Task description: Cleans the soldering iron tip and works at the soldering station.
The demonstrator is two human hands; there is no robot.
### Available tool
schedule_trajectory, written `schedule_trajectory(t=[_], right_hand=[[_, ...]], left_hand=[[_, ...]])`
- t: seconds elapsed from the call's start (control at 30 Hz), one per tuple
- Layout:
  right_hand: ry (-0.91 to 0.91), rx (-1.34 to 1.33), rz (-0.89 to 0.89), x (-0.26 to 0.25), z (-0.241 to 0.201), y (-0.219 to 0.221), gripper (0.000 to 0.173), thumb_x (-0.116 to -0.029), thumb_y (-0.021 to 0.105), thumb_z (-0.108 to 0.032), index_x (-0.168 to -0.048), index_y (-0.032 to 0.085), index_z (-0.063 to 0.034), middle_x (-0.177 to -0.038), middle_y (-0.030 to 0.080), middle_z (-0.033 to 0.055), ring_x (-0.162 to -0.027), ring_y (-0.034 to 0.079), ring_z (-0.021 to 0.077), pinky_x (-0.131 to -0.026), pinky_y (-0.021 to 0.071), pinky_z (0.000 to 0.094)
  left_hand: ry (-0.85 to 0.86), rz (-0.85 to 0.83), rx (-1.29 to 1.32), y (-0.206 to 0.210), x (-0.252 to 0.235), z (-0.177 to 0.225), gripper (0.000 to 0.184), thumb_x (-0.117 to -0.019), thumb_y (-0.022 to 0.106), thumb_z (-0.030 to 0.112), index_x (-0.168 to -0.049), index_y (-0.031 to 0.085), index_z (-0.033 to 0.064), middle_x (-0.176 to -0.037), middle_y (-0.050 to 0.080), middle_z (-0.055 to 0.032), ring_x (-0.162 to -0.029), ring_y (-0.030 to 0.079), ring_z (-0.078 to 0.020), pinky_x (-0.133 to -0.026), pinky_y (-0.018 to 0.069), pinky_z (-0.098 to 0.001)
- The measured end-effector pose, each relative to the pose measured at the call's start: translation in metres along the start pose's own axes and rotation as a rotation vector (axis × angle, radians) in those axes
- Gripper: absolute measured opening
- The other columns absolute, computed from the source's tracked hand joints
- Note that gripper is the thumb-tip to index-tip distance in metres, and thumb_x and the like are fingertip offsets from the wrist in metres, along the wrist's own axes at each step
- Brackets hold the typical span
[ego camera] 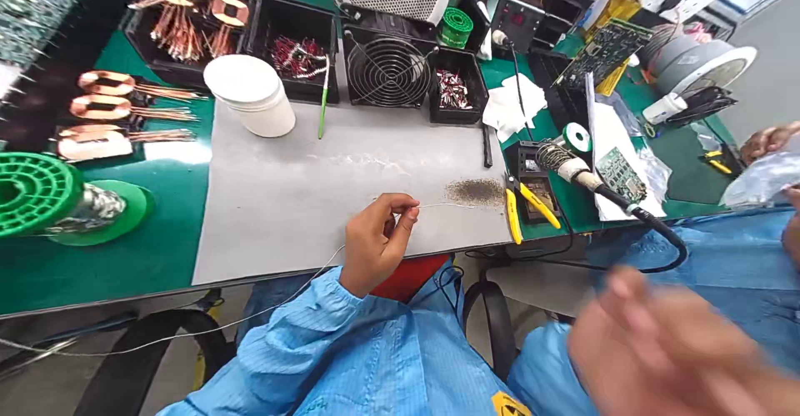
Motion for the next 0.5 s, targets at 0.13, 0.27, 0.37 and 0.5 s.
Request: schedule_trajectory(t=[0.13,0.27,0.37,0.5], right_hand=[[0.264,0.941,0.061,0.030,0.125,-0.010,0.051,-0.0998,0.057,-0.027,-0.135,0.058,0.0101,-0.137,0.061,0.0283,-0.134,0.053,0.0437,-0.113,0.0402,0.0552],[0.352,1.178,0.113,0.048,0.152,-0.031,0.040,-0.1004,0.053,-0.017,-0.132,0.065,0.0049,-0.126,0.067,0.0288,-0.121,0.060,0.0512,-0.103,0.0428,0.0617],[0.262,1.214,0.151,0.046,0.150,-0.033,0.030,-0.1010,0.053,-0.009,-0.120,0.074,0.0014,-0.105,0.073,0.0242,-0.102,0.066,0.0446,-0.093,0.0483,0.0540],[0.245,1.160,0.121,0.043,0.145,-0.024,0.030,-0.1006,0.054,-0.014,-0.116,0.077,-0.0019,-0.103,0.074,0.0215,-0.101,0.067,0.0409,-0.094,0.0486,0.0511]], left_hand=[[0.001,0.004,0.002,0.000,0.000,0.000,0.026,-0.1051,0.055,0.016,-0.105,0.067,-0.0074,-0.084,0.069,-0.0062,-0.067,0.053,0.0068,-0.061,0.0422,-0.0083],[0.001,0.000,-0.004,0.000,0.000,0.000,0.027,-0.1046,0.055,0.016,-0.105,0.068,-0.0074,-0.083,0.069,-0.0066,-0.066,0.053,0.0066,-0.060,0.0418,-0.0080],[0.000,-0.005,-0.008,0.000,0.001,0.000,0.027,-0.1046,0.055,0.017,-0.105,0.067,-0.0071,-0.084,0.069,-0.0069,-0.067,0.053,0.0068,-0.060,0.0415,-0.0078],[-0.005,-0.010,-0.023,0.000,0.001,0.001,0.027,-0.1050,0.055,0.018,-0.105,0.068,-0.0065,-0.084,0.070,-0.0067,-0.068,0.054,0.0065,-0.061,0.0417,-0.0082]])
Point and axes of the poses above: each hand's wrist, its own x-axis away from the middle knuckle, its own y-axis out of the palm, z = x × y, the point moved 2 cm from there along -x, towards the middle knuckle
